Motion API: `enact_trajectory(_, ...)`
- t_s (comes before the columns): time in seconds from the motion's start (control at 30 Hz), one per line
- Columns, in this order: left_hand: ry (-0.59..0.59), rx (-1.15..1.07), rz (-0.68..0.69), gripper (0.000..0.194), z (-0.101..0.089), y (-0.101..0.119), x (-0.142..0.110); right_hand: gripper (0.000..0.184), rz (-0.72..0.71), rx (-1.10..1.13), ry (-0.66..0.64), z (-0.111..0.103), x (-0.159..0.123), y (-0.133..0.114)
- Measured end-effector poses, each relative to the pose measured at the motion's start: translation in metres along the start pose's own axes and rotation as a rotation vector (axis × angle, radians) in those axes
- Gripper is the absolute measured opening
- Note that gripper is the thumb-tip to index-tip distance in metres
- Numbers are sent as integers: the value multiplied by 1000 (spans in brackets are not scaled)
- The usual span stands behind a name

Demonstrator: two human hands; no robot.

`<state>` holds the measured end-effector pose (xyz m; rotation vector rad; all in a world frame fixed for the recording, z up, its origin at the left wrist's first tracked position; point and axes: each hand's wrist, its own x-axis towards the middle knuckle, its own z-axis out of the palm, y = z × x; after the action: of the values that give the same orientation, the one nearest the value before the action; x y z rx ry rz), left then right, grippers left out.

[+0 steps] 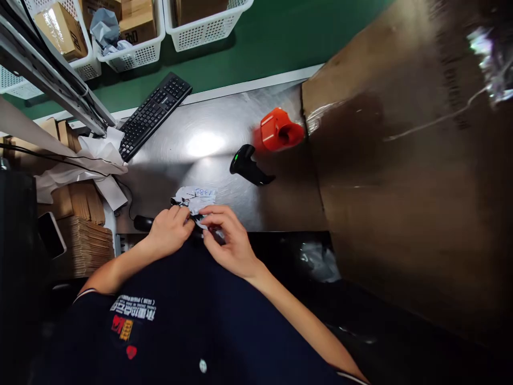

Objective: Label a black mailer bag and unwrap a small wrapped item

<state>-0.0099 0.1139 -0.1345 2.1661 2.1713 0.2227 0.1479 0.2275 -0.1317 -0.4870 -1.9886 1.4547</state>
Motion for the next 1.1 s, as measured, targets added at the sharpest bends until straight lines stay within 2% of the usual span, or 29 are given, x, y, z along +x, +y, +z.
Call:
enact_trajectory(0.07, 103, -167, -21, 7, 1, -5, 2, 26, 30, 90, 5, 1, 1, 0)
enact_trajectory(0.13, 173, -429, -44, 28, -2, -13, 2, 25, 73, 204, 75, 1, 3, 0)
enact_trajectory(0.2, 148, -712, -63, 57, -10, -21, 1, 23, 123, 279, 174, 1, 4, 1)
enact_trajectory(0.27, 63, -870, -87, 69, -18, -27, -1, 21, 179, 318, 225, 2, 5, 2)
enact_trajectory(0.33, -13, -847, -113, 62, -23, -31, -2, 17, 215, 350, 221, 5, 6, 2)
enact_trajectory(0.43, -77, -681, -103, 52, -20, -30, -1, 12, 213, 382, 169, 8, 6, 1)
enact_trajectory(0.6, -69, -534, -165, 21, -11, -19, 8, 7, 170, 387, 134, 7, 6, 1)
enact_trajectory(0.77, -87, -541, -158, 42, -13, -15, 16, 6, 151, 415, 130, 10, 1, 6)
enact_trajectory(0.87, -170, -550, -140, 26, -16, -18, 18, 5, 103, 394, 84, 4, 0, 9)
enact_trajectory(0.93, -184, -551, -184, 17, -19, -21, 19, 18, 28, 263, 22, -8, 2, 11)
enact_trajectory(1.03, -141, -620, -315, 4, -25, -26, 21, 69, -51, -32, -120, -32, 8, 16)
enact_trajectory(1.1, -136, -756, -407, 12, -24, -30, 25, 90, -2, -118, -226, -40, 12, 22)
